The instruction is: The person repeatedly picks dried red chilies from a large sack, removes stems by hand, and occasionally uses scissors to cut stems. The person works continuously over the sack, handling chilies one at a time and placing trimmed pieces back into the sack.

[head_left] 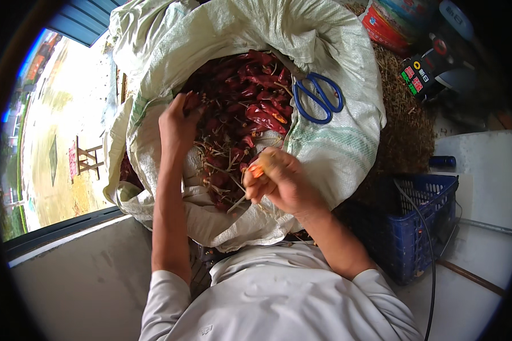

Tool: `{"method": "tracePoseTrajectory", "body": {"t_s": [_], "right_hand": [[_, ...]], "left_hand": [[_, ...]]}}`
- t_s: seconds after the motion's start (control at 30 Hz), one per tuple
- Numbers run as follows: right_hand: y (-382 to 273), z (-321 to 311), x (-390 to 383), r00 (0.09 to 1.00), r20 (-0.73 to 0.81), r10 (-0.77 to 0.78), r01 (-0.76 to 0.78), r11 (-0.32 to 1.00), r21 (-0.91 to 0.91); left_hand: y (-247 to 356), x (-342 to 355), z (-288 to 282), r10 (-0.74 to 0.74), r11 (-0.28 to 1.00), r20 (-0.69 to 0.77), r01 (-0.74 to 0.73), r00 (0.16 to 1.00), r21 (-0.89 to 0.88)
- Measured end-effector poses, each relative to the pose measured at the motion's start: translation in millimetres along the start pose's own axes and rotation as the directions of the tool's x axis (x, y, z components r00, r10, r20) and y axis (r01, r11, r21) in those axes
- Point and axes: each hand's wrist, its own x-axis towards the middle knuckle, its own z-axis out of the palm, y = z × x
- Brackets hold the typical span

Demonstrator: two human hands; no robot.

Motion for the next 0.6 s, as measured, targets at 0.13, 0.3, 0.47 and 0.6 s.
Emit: {"method": "tracePoseTrajectory", "body": {"t_s": [0.13,0.3,0.47,0.6], "right_hand": [[14.7,-10.8,2.1,0.994,0.031,0.103,-0.105,0.990,0.091],[8.4,-10.2,6.6,0.991,0.088,0.098,-0.106,0.990,0.094],[14.0,-14.7,7.5,0.992,0.112,0.063,-0.080,0.983,0.163],[17.5,-11.7,11.1,0.989,0.041,0.143,-0.144,0.989,0.022]], "left_hand": [[-25.5,38.6,14.8,-0.010,0.897,0.160,-0.061,0.987,0.437],[-27.0,37.5,12.7,-0.053,0.911,0.187,-0.029,0.981,0.412],[10.9,-2.6,-23.1,-0.166,0.984,0.087,0.171,0.982,-0.054],[51.0,-44.2,-39.2,-0.247,0.830,0.174,0.301,0.953,-0.469]]}}
